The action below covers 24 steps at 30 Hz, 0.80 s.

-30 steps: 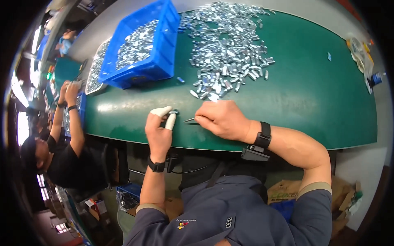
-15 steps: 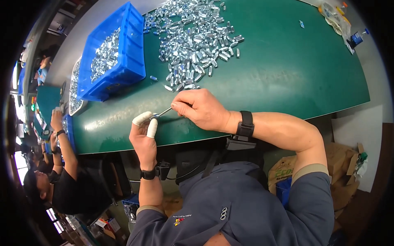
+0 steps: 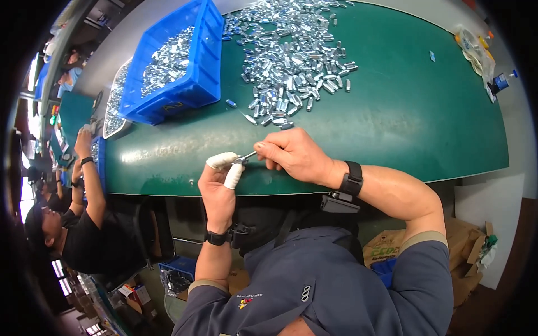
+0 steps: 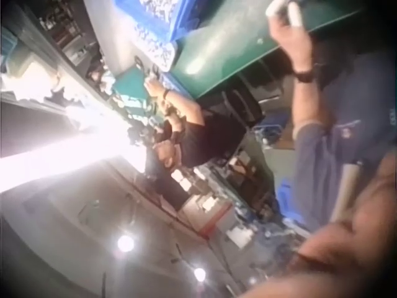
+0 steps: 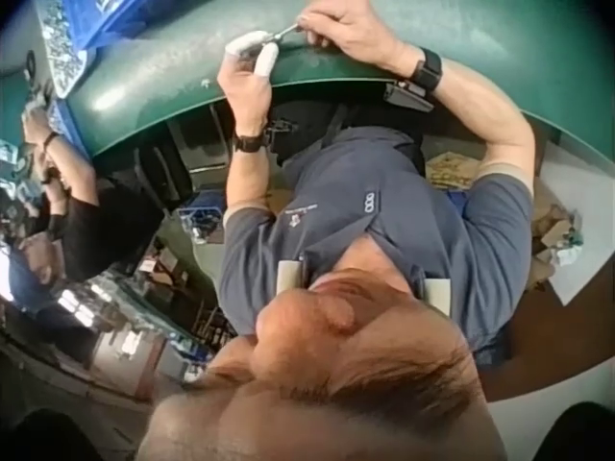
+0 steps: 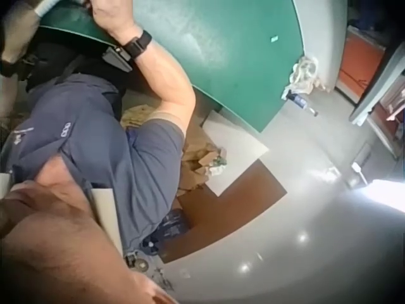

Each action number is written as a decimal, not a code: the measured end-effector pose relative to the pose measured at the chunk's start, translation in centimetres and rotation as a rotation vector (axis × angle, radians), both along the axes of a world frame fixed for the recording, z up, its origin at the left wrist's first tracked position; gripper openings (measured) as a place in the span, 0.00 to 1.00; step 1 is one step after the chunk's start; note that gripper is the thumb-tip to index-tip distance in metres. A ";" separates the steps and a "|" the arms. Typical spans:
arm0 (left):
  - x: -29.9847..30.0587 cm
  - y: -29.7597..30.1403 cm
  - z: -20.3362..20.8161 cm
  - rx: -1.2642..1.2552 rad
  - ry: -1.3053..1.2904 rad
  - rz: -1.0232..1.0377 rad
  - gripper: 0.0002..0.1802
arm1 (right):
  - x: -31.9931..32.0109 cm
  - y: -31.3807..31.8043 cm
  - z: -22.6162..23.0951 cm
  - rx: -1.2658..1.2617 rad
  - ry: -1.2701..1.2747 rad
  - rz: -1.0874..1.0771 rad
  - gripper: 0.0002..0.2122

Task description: The person picks up a metal part and a metal rod, inserts the rod into the part, and then places the assembled unit into a blue bin. This process is repeated for additional metal parts and rods.

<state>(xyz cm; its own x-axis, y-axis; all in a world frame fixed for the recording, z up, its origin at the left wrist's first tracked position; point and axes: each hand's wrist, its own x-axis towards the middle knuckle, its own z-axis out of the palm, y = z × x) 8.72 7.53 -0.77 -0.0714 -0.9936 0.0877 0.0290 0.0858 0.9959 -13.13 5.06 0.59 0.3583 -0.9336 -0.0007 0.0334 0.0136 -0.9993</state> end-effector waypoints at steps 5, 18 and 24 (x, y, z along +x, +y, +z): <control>-0.8 0.7 0.3 0.023 0.004 -0.055 0.13 | -0.2 0.6 0.3 -0.146 0.143 0.081 0.16; 2.7 -3.7 4.8 -0.102 -0.122 0.017 0.11 | -0.8 -0.1 -0.2 0.024 -0.111 -0.087 0.18; 4.6 -9.7 9.2 -0.371 -0.282 0.098 0.10 | -0.8 0.0 -0.2 0.011 -0.111 -0.069 0.17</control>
<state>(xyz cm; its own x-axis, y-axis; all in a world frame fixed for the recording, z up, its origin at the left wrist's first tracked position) 13.30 -2.20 8.44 -0.0509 -0.9022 0.4283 -0.2636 0.4258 0.8656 -13.97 5.05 0.41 0.2920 -0.9561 0.0251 0.1451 0.0183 -0.9893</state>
